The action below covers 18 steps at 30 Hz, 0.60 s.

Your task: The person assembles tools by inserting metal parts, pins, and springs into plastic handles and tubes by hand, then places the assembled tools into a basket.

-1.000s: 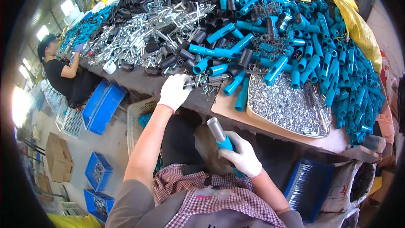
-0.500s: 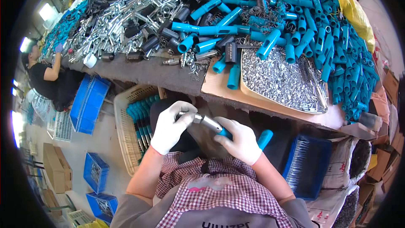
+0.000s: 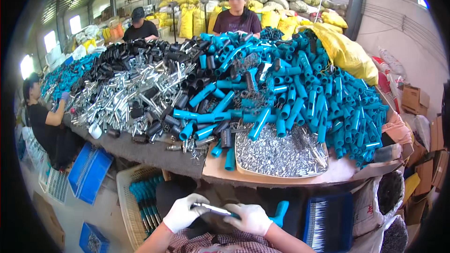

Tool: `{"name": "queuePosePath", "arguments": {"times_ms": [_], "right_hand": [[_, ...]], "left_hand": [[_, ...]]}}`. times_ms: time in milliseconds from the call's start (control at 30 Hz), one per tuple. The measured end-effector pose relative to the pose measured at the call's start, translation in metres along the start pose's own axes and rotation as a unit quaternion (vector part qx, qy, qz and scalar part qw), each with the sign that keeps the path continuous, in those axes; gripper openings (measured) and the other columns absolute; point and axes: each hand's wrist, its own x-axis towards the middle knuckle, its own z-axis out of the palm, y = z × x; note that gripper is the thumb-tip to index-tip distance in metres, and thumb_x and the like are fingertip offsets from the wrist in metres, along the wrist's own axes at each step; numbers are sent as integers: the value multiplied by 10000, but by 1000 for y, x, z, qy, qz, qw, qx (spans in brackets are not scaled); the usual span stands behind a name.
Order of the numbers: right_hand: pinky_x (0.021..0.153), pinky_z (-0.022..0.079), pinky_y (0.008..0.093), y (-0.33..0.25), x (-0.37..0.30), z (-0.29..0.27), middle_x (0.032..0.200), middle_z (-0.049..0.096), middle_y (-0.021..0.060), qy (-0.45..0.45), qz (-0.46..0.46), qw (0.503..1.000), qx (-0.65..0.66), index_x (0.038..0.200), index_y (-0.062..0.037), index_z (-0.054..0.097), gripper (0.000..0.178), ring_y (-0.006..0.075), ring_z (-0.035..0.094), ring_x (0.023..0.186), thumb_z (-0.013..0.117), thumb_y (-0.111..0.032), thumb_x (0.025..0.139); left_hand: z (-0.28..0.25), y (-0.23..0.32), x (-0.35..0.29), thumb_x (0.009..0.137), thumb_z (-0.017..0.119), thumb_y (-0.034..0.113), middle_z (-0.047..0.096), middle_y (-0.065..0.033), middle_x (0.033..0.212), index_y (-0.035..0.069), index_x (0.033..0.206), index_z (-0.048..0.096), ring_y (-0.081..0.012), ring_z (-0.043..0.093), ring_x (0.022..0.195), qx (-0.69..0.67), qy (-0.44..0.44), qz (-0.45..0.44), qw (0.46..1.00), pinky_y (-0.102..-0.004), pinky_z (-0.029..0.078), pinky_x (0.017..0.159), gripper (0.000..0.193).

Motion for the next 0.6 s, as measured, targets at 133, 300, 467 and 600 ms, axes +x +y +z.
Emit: {"name": "queuePosePath", "arguments": {"times_ms": [133,300,467,600], "right_hand": [[776,546,442,12,-2,-10,1033,703,210,-126,18,987,94,1226,-93,646,448,387,685,895,609,-437,941],[874,523,375,17,0,-14,973,719,160,-161,-29,945,282,1267,-35,628,400,273,692,916,616,-298,967],[831,534,407,4,4,-16,969,716,191,-131,-20,968,213,1241,-65,644,403,335,696,898,616,-353,960],[791,534,442,-2,5,-9,957,706,217,-91,-13,988,124,1218,-98,658,403,387,680,887,614,-398,952]], "left_hand": [[-2,5,-4,834,744,95,707,-103,950,64,1034,720,-284,687,897,27,-47,108,993,-362,549,812,205],[-3,6,-6,697,753,-29,711,-67,994,111,941,715,-279,669,942,30,-16,296,955,-366,544,838,285],[-16,23,-13,728,835,69,712,-74,1038,91,1184,662,-263,664,989,-11,6,166,986,-350,536,891,488],[-18,21,-14,883,767,288,720,-115,966,48,1126,700,-214,718,873,0,-75,-135,988,-323,558,811,347]]}}
